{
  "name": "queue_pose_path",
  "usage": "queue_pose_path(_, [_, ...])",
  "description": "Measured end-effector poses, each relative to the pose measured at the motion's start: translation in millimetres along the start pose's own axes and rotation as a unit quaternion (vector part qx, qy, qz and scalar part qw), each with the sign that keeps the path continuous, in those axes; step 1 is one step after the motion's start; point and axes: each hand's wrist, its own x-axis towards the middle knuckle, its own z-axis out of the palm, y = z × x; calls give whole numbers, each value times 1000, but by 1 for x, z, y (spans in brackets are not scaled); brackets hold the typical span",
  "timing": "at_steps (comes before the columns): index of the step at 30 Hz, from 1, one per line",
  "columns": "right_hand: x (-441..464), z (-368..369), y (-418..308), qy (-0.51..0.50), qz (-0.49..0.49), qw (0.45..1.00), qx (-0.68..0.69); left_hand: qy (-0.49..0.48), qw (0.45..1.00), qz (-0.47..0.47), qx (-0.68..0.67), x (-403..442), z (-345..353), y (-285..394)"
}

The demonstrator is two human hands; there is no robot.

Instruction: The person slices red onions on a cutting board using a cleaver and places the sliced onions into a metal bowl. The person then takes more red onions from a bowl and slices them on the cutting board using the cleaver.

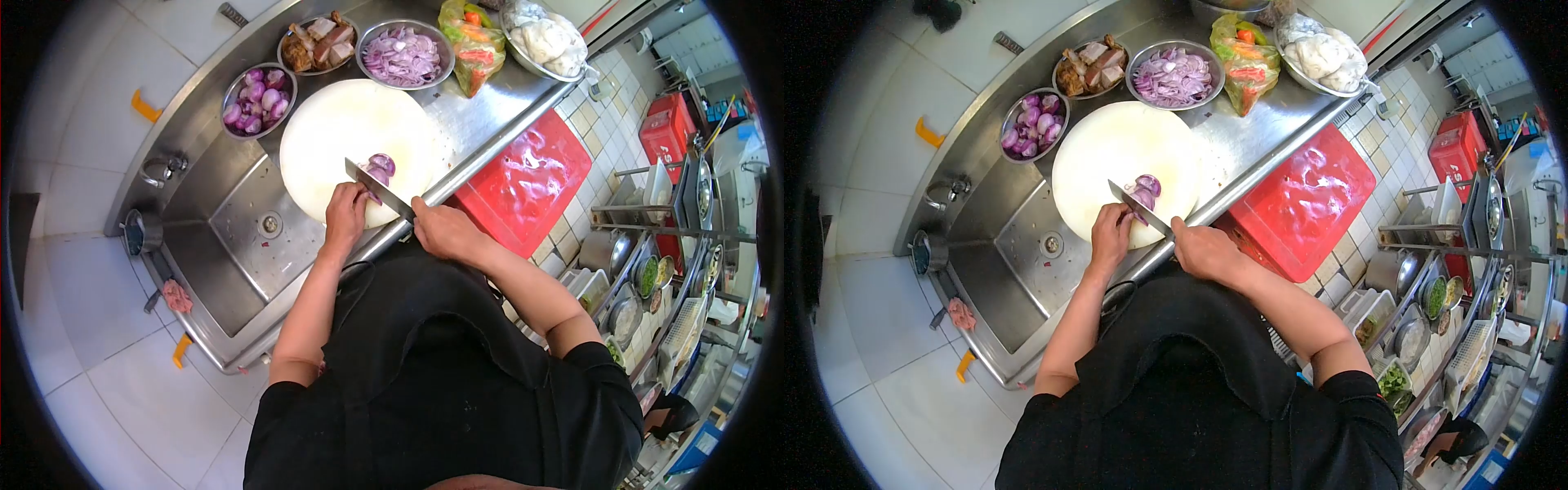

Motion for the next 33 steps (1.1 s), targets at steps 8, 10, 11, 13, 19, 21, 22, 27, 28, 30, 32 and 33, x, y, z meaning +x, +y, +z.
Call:
queue_pose_path(8, [24, 19, 0, -50, 41, 998, 10, -2, 1000, -19, 1, -1, 0, 3])
queue_pose_path(10, [28, 17, 0, -45, 42, 998, 12, -4, 1000, -8, 12, -2, 2, -1])
queue_pose_path(11, [29, 16, 1, -43, 43, 998, 14, -6, 1000, 0, 22, -4, 2, -2])
queue_pose_path(13, [34, 14, 0, -36, 49, 998, 15, -13, 1000, 0, 9, -7, 3, 3])
queue_pose_path(19, [24, -23, -7, 31, 83, 995, 51, -22, 1000, -18, 10, 8, 13, 3])
queue_pose_path(21, [19, -42, -4, 63, 115, 988, 81, -23, 999, -48, 1, 27, 19, 10])
queue_pose_path(22, [18, -47, 1, 63, 113, 989, 78, -10, 998, -38, 57, 39, 18, 21])
queue_pose_path(27, [18, -57, 21, 125, 121, 981, 89, -157, 964, -44, 210, 92, 13, 40])
queue_pose_path(28, [17, -57, 24, 133, 126, 978, 98, -152, 964, -44, 212, 100, 13, 37])
queue_pose_path(30, [12, -55, 29, 129, 131, 977, 103, -177, 959, -134, 174, 115, 10, 30])
queue_pose_path(32, [6, -51, 33, 111, 127, 979, 116, -138, 968, -207, -11, 123, 5, -5])
queue_pose_path(33, [4, -52, 33, 68, 131, 980, 136, -97, 937, -270, -199, 126, -2, -21])
